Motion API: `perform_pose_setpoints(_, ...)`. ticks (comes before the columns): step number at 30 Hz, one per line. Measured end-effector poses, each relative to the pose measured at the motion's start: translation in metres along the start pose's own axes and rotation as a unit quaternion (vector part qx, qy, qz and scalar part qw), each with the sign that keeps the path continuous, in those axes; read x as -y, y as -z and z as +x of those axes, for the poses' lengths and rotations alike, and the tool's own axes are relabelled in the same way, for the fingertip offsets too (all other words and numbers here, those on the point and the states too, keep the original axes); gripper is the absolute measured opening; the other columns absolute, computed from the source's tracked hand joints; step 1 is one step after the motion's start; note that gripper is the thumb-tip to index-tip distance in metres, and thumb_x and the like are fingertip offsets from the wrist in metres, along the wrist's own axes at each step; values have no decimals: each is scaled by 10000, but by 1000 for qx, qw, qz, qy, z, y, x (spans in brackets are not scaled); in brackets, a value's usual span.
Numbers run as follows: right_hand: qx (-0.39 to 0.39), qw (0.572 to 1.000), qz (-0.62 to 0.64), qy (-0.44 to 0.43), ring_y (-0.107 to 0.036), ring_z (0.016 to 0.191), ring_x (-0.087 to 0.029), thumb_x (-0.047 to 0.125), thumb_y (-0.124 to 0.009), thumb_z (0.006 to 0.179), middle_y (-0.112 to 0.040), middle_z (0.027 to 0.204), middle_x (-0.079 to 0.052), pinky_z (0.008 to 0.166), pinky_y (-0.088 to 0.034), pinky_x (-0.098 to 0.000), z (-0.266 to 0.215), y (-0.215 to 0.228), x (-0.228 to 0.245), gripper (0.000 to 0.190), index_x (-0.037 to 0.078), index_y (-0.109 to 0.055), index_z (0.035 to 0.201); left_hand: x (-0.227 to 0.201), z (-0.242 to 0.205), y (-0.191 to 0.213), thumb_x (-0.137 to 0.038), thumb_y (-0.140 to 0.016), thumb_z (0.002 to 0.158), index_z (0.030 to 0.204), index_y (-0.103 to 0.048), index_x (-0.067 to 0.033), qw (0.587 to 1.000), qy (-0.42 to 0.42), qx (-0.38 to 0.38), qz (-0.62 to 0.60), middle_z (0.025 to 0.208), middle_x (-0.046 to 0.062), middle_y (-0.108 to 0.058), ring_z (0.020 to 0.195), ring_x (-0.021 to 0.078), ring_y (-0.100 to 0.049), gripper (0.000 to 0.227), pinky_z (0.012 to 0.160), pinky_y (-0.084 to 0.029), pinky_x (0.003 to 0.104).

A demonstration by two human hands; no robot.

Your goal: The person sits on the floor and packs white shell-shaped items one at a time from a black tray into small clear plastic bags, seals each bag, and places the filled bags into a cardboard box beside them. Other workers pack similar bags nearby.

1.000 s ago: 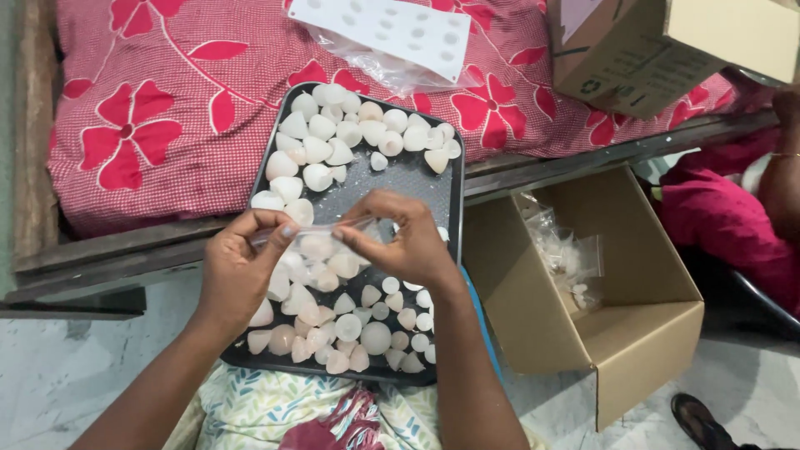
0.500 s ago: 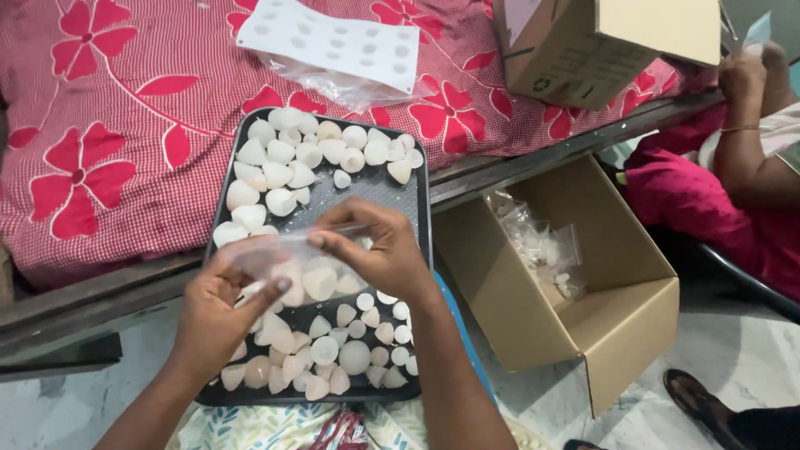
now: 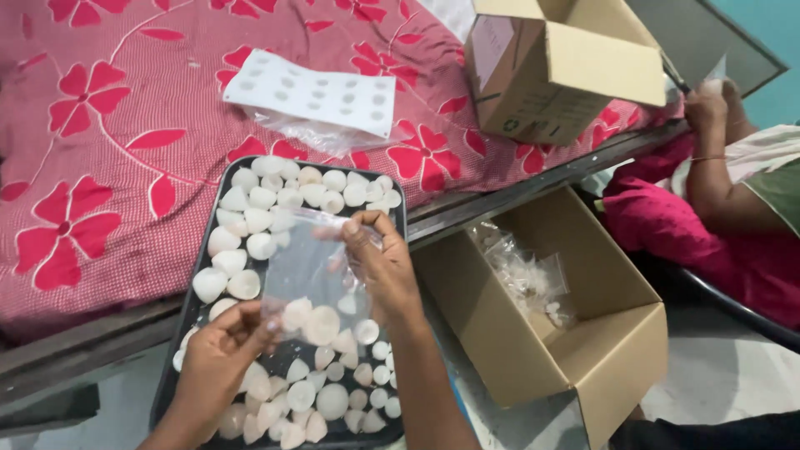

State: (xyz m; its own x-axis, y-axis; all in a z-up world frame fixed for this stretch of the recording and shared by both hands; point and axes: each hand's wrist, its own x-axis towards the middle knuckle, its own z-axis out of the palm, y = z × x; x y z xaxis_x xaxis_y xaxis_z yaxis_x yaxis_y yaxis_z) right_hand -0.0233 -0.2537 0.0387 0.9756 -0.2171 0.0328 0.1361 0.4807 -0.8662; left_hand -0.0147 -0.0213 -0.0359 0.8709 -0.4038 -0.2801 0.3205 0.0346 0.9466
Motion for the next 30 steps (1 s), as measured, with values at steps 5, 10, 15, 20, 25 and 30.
perform_pose_setpoints(5, 17, 999, -5, 38, -664, 707, -102, 264, -599, 1069, -761, 1077, -185, 542, -487, -208, 4, 11, 3, 170, 104, -544, 1090, -35, 8, -35, -185, -651, 928, 1359, -540, -41, 994, 7, -24, -110, 1309, 182, -628, 1099, 220, -663, 468, 907, -581, 395)
perform_pose_setpoints(10, -64, 987, 64, 134, -676, 894, -102, 202, -588, 1072, -736, 1145, -176, 601, -507, -209, 16, 75, 9, 133, 96, -547, 1142, -23, 67, -123, -154, -572, 922, 1493, -322, -272, 937, 34, 54, -345, 1376, 104, -560, 1216, 267, -601, 634, 984, -504, 475)
perform_pose_setpoints(15, -225, 936, 129, 239, -698, 970, -259, 171, -573, 1093, -694, 1134, -151, 792, -621, -401, 27, 228, 20, 133, 56, -577, 1161, 24, 157, -253, -66, -503, 1019, 1363, -535, -99, 926, 116, 176, -312, 1217, 128, -669, 992, 217, -701, 348, 827, -628, 317)
perform_pose_setpoints(20, -354, 882, 205, 234, -722, 963, -315, 189, -534, 991, -724, 1164, -162, 769, -630, -472, 12, 390, 35, 215, 66, -635, 1136, 137, 249, -402, -92, -604, 992, 1209, -600, -51, 935, 165, 196, -246, 1074, 112, -665, 817, 184, -676, 221, 719, -602, 307)
perform_pose_setpoints(25, -350, 931, -10, -103, -642, 839, -238, 534, -641, 733, -663, 923, -121, 769, -528, -403, 3, 730, 173, 525, 58, -603, 950, 147, 244, -480, -115, -655, 958, 1307, -559, -72, 948, 198, 200, -147, 1095, 109, -664, 838, 165, -664, 364, 663, -567, 311)
perform_pose_setpoints(30, -369, 927, 9, 70, -660, 784, -243, 273, -700, 843, -689, 948, -130, 716, -550, -394, 11, 702, 237, 351, 46, -598, 1091, 121, 202, -440, -136, -709, 917, 1408, -564, -87, 944, 132, 301, -34, 1167, 118, -679, 967, 210, -674, 515, 764, -564, 337)
